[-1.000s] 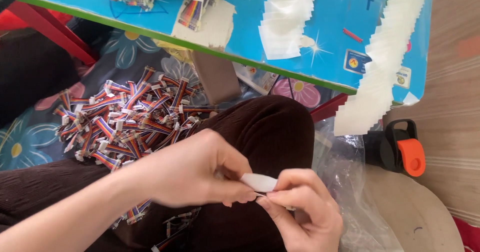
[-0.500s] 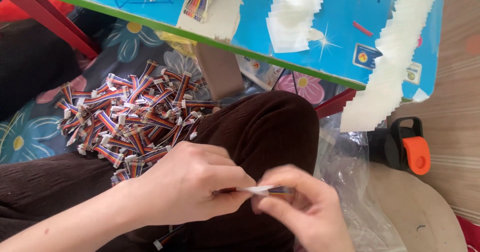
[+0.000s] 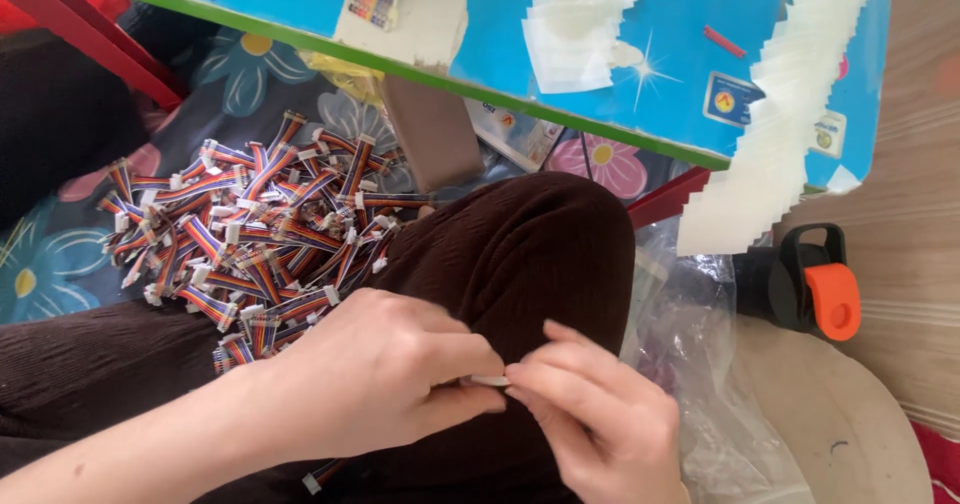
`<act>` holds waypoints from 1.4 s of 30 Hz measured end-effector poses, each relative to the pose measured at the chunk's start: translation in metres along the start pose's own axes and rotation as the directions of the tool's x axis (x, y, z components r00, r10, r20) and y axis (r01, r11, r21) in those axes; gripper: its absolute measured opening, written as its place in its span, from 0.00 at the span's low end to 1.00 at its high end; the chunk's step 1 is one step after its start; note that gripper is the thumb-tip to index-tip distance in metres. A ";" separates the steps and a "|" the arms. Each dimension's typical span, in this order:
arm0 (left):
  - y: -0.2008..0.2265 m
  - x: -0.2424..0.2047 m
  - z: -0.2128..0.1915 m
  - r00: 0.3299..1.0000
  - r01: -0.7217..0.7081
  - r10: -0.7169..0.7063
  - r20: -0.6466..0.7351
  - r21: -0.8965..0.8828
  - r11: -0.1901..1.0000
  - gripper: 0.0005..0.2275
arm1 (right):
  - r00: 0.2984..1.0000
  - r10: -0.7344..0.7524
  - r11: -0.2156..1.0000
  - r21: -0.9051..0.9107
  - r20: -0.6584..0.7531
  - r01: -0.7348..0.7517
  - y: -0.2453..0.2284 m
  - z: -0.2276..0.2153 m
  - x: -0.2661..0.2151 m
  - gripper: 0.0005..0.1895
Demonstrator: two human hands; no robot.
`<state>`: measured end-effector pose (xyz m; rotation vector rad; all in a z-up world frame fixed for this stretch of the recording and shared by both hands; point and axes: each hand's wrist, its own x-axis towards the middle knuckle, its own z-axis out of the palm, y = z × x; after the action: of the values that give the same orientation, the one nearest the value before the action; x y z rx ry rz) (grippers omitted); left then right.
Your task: The person is wrapping white adhesive labels or tape around the connector ends of small wire harnesses.
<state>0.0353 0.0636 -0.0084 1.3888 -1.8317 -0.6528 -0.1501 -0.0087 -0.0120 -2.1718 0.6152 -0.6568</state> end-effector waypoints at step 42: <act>-0.036 -0.054 -0.036 0.561 0.690 -0.827 -0.031 -0.535 0.488 0.06 | 0.876 0.340 0.589 0.649 0.343 -0.483 -0.004 0.068 0.001 0.19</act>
<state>0.0932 0.1065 -0.0276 1.8121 -0.6285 -1.1787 -0.1060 0.0294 -0.0475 -1.2502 0.6016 -0.3384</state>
